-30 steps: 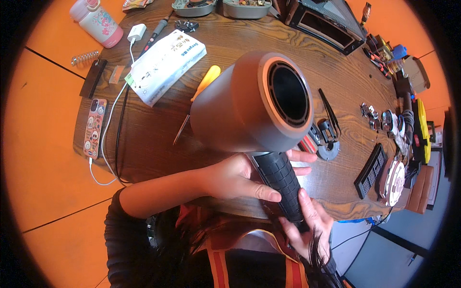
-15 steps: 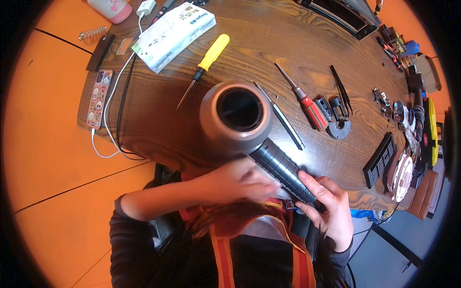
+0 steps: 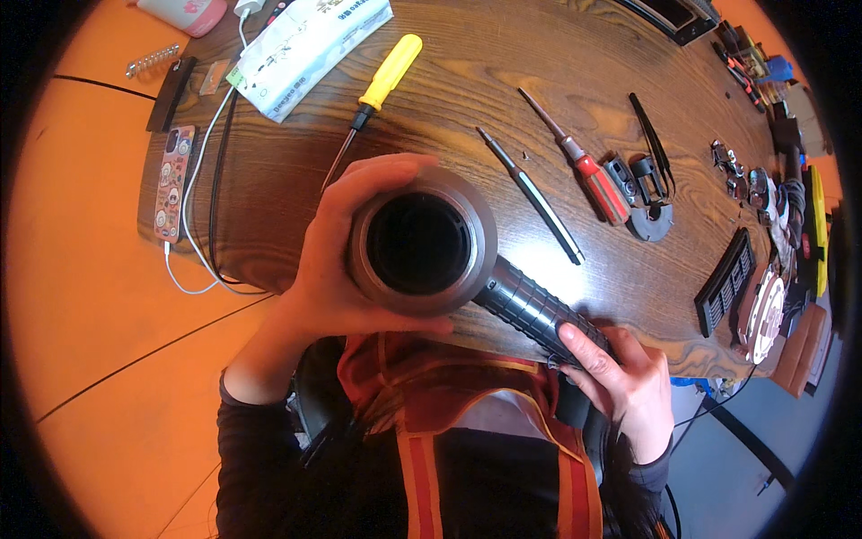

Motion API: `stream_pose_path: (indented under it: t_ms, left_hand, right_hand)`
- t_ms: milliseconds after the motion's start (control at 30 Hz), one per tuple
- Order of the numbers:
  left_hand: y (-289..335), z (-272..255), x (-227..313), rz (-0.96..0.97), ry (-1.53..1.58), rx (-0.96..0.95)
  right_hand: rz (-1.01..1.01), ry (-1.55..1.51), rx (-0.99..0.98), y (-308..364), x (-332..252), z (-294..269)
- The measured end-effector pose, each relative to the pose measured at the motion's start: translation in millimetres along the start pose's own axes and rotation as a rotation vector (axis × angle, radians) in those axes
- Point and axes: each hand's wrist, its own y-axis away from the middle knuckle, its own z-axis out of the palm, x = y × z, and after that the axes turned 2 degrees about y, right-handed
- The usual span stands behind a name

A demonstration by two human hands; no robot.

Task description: The person disassembles a hairdryer, removes the casing, and manipulates internal components and wires using screwdrivers and pliers. They reassemble the casing and continue adjusting internal parts throughout the clip.

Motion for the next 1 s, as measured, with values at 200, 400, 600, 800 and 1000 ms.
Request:
stream_pose_path:
  t_ms: [200, 400, 600, 800, 1000]
  left_hand:
    - [-3, 7, 6, 0.025, -0.094, 0.027]
    - [3, 9, 2, -0.001, 0.016, 0.058]
    - [4, 11, -6, 0.003, 0.129, 0.074]
    - [5, 8, -3, -0.025, 0.189, 0.051]
    - [1, 9, -3, -0.003, 0.126, 0.042]
  right_hand:
    - [-0.068, 0.095, -0.071, 1, 2, -11]
    - [-0.026, -0.122, -0.068, -5, 2, -12]
    - [-0.060, -0.203, -0.217, -7, 8, -19]
    - [-0.082, -0.220, -0.190, -8, 12, -13]
    - [-0.068, -0.159, -0.026, -5, 10, 1]
